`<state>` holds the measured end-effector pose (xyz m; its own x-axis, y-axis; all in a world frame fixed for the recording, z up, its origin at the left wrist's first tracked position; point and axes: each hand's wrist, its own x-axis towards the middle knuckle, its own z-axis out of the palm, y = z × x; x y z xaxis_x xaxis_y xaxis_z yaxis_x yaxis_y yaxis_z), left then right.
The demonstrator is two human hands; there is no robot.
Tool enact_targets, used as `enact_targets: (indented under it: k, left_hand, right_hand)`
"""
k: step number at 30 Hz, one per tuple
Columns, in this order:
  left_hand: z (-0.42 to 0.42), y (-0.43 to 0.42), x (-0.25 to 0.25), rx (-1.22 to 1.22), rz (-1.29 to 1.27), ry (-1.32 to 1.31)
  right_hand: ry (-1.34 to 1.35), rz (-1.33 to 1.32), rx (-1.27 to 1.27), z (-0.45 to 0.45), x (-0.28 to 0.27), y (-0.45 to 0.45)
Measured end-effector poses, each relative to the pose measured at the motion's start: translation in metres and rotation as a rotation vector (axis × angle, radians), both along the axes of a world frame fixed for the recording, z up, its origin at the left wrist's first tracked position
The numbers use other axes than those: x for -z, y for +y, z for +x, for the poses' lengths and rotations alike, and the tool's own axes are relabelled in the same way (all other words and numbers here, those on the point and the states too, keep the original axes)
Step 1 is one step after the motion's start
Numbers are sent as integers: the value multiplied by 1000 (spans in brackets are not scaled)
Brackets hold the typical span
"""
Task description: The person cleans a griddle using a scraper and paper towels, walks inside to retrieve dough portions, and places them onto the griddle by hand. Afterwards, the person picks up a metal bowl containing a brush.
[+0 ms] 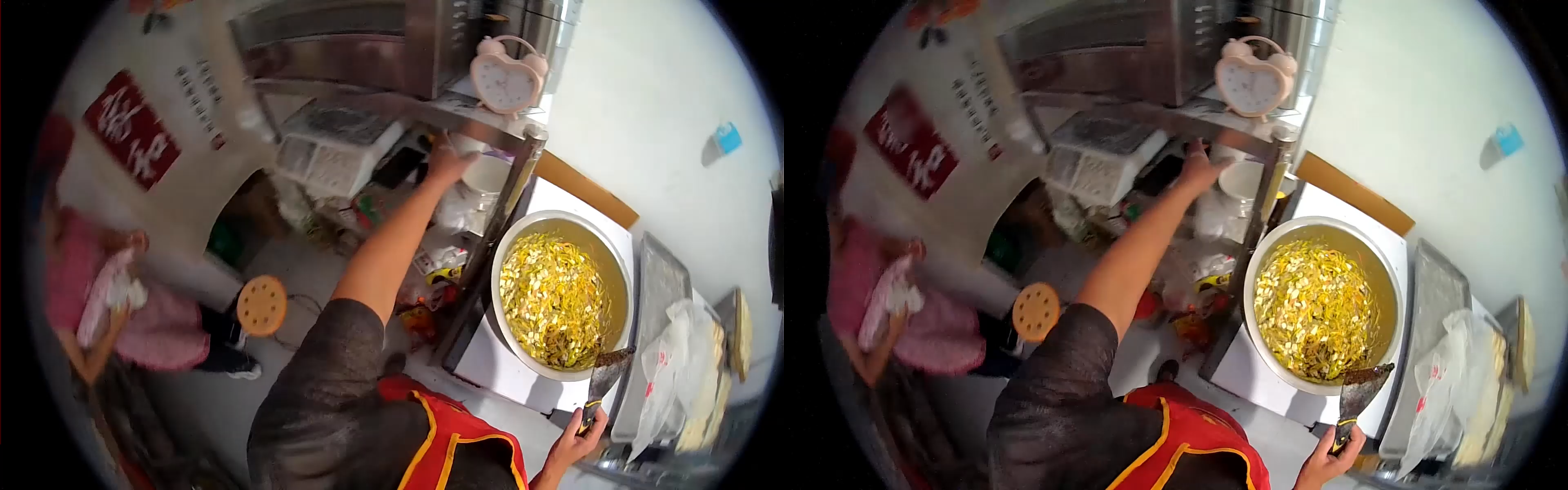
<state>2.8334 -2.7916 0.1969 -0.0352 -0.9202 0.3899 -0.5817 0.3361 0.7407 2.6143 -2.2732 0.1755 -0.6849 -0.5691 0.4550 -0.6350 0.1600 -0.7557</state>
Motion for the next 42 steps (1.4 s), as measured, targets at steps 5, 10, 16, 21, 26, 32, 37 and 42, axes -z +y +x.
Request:
enact_targets:
  k: [5,10,16,21,26,32,37,42]
  left_hand:
    - [-20,-129,41,184,-109,-159]
    - [-21,-155,63,117,35,-4]
    - [0,-144,79,3,178,556]
    - [71,-56,57,248,517,1305]
    - [143,68,49,667,837,1633]
    - [160,180,93,991,888,1558]
    - [170,246,62,749,427,603]
    - [188,309,12,500,64,-131]
  right_hand:
    - [17,106,234,71,0,-17]
    - [-14,138,354,119,-10,-37]
    - [41,164,341,146,-25,-57]
    - [-5,191,242,145,-16,-70]
    - [-61,95,-26,124,4,-99]
    - [-654,159,-420,143,2,-157]
    - [-709,56,-565,153,8,-156]
    - [-832,4,-808,148,-5,-153]
